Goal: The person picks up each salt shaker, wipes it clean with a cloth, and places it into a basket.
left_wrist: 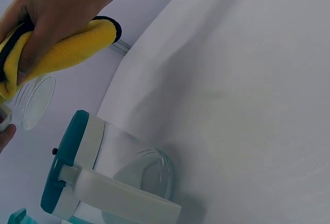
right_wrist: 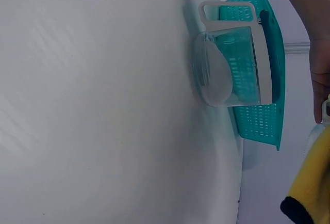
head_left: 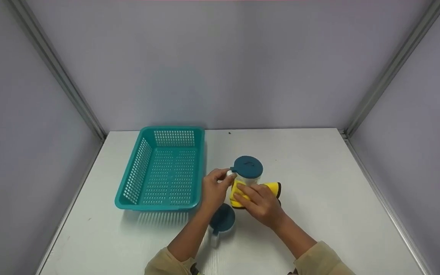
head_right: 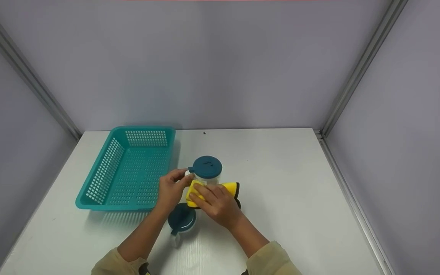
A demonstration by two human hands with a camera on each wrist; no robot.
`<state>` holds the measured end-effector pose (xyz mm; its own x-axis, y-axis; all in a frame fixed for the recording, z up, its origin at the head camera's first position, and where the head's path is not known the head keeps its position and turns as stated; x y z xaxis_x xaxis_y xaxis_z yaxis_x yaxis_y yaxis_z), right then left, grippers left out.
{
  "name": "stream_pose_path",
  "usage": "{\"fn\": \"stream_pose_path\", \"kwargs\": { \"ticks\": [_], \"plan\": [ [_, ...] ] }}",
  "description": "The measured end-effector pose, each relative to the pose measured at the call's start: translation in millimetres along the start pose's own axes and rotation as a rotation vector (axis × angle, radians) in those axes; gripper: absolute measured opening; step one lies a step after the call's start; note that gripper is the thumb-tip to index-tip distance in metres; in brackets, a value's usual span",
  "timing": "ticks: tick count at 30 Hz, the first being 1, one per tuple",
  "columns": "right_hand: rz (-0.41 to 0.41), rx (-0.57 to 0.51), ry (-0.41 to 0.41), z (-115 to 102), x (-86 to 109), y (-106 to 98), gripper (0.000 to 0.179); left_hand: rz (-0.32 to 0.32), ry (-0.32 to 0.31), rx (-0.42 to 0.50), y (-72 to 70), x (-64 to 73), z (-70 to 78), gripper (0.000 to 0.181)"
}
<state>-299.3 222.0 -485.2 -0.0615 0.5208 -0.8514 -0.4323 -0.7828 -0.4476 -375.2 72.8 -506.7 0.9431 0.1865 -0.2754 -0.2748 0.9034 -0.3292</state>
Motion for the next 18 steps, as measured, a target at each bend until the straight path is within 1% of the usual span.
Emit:
{"fn": "stream_pose_path", "kwargs": {
  "ticks": [8,18],
  "plan": [
    [-0.026,-0.006,0.015,-1,6.8,1,0.020,-0.008,-0.063,0.007,-1.3,-1.2,0.4,0.020],
    [-0.012,-0.012,0.020,-1,11.3,-4,0.020,-0.012,-0.107,0.052,-1.2,-0.9,-0.5,0.020]
  ]
}}
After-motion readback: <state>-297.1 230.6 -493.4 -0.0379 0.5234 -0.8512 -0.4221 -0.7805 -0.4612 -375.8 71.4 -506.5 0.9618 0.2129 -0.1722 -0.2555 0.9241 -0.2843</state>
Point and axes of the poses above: each hand's wrist, its own x-axis away from the middle knuckle, its own y-axis out of the palm, z = x × y, the point moved 9 cm from there along -x, towards the middle knuckle, and after that the axes turned 10 degrees about -x, right-handed, at the moved point
